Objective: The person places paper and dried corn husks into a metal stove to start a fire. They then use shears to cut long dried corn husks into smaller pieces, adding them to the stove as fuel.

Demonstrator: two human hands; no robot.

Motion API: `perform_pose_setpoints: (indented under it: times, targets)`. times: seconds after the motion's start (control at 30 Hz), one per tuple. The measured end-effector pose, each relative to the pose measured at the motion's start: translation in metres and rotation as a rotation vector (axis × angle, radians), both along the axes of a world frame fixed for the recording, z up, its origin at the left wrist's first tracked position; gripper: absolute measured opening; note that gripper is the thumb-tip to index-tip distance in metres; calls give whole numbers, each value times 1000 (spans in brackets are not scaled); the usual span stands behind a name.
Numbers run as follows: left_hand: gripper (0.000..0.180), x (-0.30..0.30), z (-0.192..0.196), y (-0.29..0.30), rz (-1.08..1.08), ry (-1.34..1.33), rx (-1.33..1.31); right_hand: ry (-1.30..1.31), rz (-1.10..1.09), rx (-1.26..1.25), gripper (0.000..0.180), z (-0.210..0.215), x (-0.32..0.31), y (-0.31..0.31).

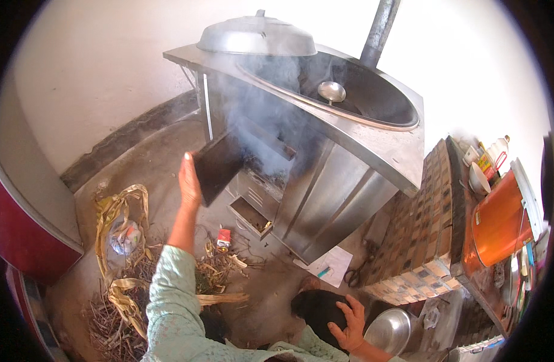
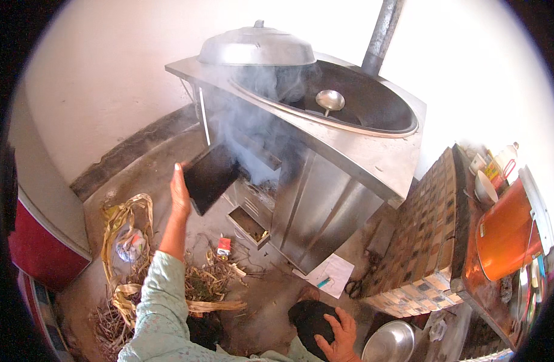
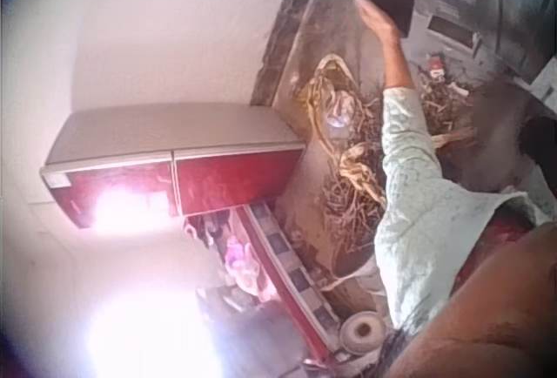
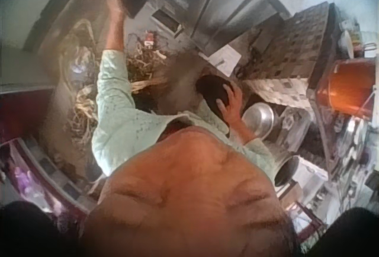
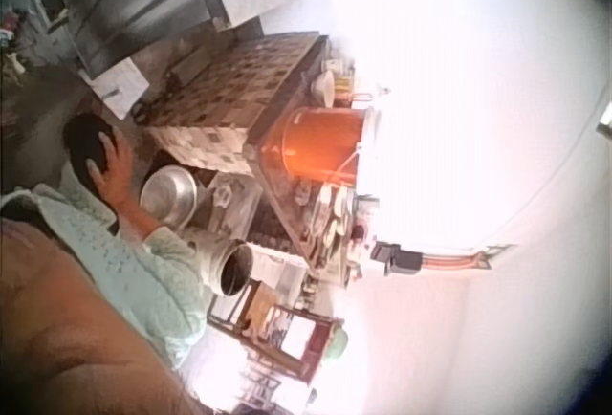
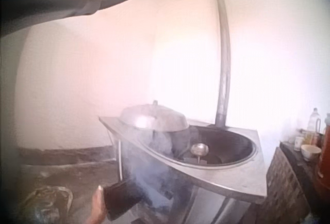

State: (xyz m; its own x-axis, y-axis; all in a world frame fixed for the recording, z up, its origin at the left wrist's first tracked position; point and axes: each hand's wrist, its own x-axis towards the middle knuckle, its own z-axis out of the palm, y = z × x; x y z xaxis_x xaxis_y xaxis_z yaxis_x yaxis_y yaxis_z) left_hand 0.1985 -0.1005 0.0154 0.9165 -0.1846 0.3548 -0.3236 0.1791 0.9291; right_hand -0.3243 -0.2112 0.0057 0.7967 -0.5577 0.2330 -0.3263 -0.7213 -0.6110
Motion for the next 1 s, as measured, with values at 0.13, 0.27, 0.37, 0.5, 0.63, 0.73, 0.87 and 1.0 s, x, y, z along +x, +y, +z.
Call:
perform_pose_setpoints:
  times: [0.13, 0.27, 0.37, 0.5, 0.63, 0.73, 0.87, 1.0]
  targets:
    - [76, -92, -7, -64, -167, 90, -82, -18, -4, 5, 54, -2, -4, 0]
    - [75, -130, -22, -145, -133, -19, 138, -15, 14, -9, 54, 4, 3, 4]
    - [78, -132, -28, -168, -125, -86, 218, -11, 51, -39, 53, -4, -1, -3]
    - [76, -126, -29, -140, -254, -36, 132, -40, 85, -63, 51, -10, -1, -6]
    - [62, -144, -22, -74, -85, -183, 367, -61, 78, -122, 51, -15, -8, -6]
    - [53, -181, -24, -12, -214, -247, 538, -73, 75, -134, 52, -14, -9, -3]
    - [47, -226, -52, 44, -404, -311, 688, -82, 94, -151, 52, -17, -8, 4]
    - [49, -255, -62, 69, -791, -145, 939, -59, 93, -159, 52, -20, -9, 14]
